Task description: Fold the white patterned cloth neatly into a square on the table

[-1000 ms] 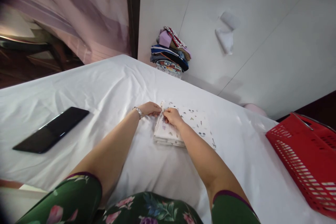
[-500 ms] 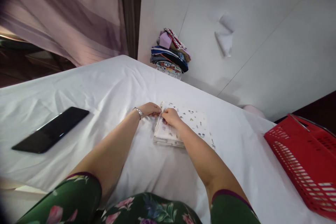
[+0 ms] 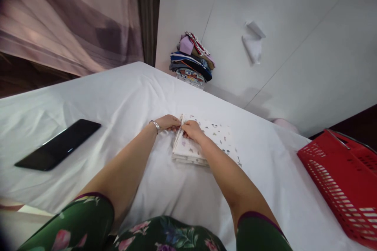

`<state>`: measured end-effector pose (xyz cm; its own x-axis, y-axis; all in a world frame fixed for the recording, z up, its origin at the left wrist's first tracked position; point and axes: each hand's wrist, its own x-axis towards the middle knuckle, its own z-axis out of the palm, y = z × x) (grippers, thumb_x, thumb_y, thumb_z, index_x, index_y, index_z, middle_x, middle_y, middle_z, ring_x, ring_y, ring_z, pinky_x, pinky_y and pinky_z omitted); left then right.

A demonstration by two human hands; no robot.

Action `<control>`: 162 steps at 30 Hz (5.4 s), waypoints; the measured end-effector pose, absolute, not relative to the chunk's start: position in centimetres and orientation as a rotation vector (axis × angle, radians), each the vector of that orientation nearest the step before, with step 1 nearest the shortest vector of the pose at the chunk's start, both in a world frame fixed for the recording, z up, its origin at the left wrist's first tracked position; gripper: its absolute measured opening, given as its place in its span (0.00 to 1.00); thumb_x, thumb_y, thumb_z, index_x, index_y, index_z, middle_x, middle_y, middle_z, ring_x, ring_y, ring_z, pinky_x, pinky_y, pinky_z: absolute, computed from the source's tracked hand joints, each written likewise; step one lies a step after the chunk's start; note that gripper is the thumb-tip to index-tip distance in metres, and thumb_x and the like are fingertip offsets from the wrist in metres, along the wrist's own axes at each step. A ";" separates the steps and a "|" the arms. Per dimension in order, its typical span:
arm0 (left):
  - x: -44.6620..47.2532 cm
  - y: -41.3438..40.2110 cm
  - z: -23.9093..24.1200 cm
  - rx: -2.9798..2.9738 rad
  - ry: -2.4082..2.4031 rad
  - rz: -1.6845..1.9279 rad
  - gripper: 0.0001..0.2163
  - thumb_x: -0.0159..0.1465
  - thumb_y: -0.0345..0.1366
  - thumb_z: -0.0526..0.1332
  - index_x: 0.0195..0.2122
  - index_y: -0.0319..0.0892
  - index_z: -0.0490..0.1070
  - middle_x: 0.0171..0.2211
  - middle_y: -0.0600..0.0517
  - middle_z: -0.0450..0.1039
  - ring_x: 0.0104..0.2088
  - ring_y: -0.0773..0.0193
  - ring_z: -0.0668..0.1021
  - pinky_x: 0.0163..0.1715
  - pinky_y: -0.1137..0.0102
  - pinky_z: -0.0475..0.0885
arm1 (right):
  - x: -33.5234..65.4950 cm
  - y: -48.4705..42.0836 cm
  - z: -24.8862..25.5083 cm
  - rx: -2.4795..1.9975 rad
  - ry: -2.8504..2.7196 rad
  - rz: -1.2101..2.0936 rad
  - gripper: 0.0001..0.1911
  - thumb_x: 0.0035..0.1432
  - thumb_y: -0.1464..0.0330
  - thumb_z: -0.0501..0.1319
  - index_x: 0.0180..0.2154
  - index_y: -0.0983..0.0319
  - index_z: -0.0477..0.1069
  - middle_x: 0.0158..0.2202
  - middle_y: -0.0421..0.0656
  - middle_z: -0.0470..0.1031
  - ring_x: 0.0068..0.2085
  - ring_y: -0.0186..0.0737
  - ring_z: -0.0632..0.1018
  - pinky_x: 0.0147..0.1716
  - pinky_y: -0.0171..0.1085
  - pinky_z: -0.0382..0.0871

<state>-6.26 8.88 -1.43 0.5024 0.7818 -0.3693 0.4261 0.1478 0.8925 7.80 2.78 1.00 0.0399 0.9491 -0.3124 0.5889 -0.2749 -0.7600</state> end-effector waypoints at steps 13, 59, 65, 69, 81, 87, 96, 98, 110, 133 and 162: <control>-6.4 8.8 -1.4 1.428 1.060 0.372 0.09 0.57 0.37 0.58 0.25 0.37 0.69 0.22 0.54 0.72 0.19 0.74 0.69 0.17 0.79 0.55 | 8.1 3.5 0.8 -2.056 -1.645 1.049 0.05 0.51 0.69 0.58 0.28 0.65 0.65 0.11 0.38 0.65 0.13 0.33 0.67 0.14 0.28 0.60; -6.5 8.5 -0.7 1.508 1.078 0.383 0.09 0.50 0.39 0.61 0.22 0.38 0.65 0.17 0.56 0.64 0.16 0.74 0.64 0.16 0.77 0.55 | 8.4 2.6 1.3 -1.918 -1.484 1.162 0.03 0.55 0.75 0.55 0.29 0.65 0.63 0.12 0.37 0.65 0.15 0.30 0.69 0.14 0.24 0.61; -6.4 8.8 -0.8 1.708 1.100 0.265 0.14 0.50 0.44 0.60 0.18 0.39 0.64 0.14 0.55 0.62 0.17 0.72 0.62 0.17 0.75 0.55 | 8.6 2.9 1.2 -1.987 -1.545 1.090 0.01 0.53 0.75 0.56 0.29 0.65 0.64 0.12 0.37 0.66 0.15 0.31 0.70 0.15 0.25 0.62; -6.5 8.7 -0.7 1.699 1.059 0.272 0.11 0.49 0.39 0.60 0.16 0.39 0.64 0.14 0.55 0.61 0.17 0.71 0.62 0.18 0.75 0.55 | 8.5 2.8 2.0 -2.030 -1.614 1.029 0.02 0.51 0.76 0.55 0.28 0.65 0.65 0.12 0.38 0.66 0.16 0.33 0.70 0.16 0.26 0.62; -6.4 7.9 0.0 1.537 0.990 0.320 0.11 0.51 0.39 0.59 0.17 0.39 0.61 0.14 0.56 0.57 0.16 0.72 0.58 0.17 0.74 0.50 | 8.0 3.1 2.6 -2.084 -1.726 1.054 0.04 0.49 0.73 0.59 0.30 0.65 0.64 0.15 0.41 0.69 0.15 0.34 0.71 0.16 0.28 0.64; -6.4 7.9 0.1 1.528 0.918 0.357 0.15 0.52 0.44 0.59 0.17 0.39 0.60 0.14 0.55 0.57 0.16 0.73 0.58 0.16 0.74 0.49 | 8.2 3.0 2.2 -2.001 -1.584 1.125 0.06 0.51 0.71 0.60 0.30 0.66 0.64 0.14 0.40 0.68 0.16 0.34 0.71 0.15 0.28 0.66; -6.9 8.4 0.3 1.615 1.206 0.257 0.13 0.49 0.42 0.61 0.17 0.38 0.63 0.14 0.54 0.61 0.15 0.72 0.61 0.16 0.75 0.53 | 8.9 3.0 1.8 -1.946 -1.493 1.207 0.02 0.52 0.77 0.55 0.28 0.66 0.64 0.15 0.39 0.68 0.17 0.32 0.72 0.17 0.27 0.69; -6.8 8.2 0.5 1.640 1.220 0.216 0.13 0.49 0.42 0.62 0.16 0.37 0.65 0.14 0.53 0.63 0.15 0.72 0.62 0.16 0.74 0.54 | 8.8 3.0 1.9 -1.956 -1.484 1.202 0.02 0.51 0.77 0.55 0.28 0.67 0.64 0.15 0.39 0.68 0.17 0.32 0.71 0.17 0.27 0.69; -5.9 7.9 0.2 1.633 1.056 0.257 0.09 0.50 0.37 0.57 0.16 0.39 0.63 0.14 0.55 0.61 0.16 0.72 0.60 0.16 0.74 0.52 | 7.9 2.6 2.6 -2.053 -1.555 1.162 0.08 0.50 0.71 0.62 0.30 0.66 0.63 0.14 0.41 0.68 0.16 0.35 0.71 0.15 0.29 0.66; -5.2 5.5 -0.3 1.731 1.468 0.315 0.15 0.49 0.47 0.60 0.19 0.38 0.69 0.19 0.50 0.69 0.21 0.67 0.69 0.22 0.75 0.61 | 9.8 3.0 2.2 -1.896 -1.442 1.197 0.03 0.46 0.75 0.56 0.28 0.65 0.62 0.17 0.36 0.66 0.20 0.32 0.72 0.19 0.28 0.68; -3.2 2.3 -2.7 1.361 1.515 0.918 0.09 0.53 0.36 0.56 0.25 0.37 0.72 0.23 0.51 0.73 0.25 0.68 0.72 0.25 0.75 0.62 | 9.6 3.7 3.5 -2.198 -1.847 0.928 0.09 0.42 0.74 0.57 0.31 0.66 0.67 0.20 0.41 0.70 0.17 0.37 0.72 0.17 0.30 0.65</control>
<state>-3.20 2.31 -2.65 -0.0154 0.9914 -0.1302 0.3436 0.1275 0.9304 9.59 3.74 3.50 0.0649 0.9265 -0.3706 0.8504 -0.2457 -0.4652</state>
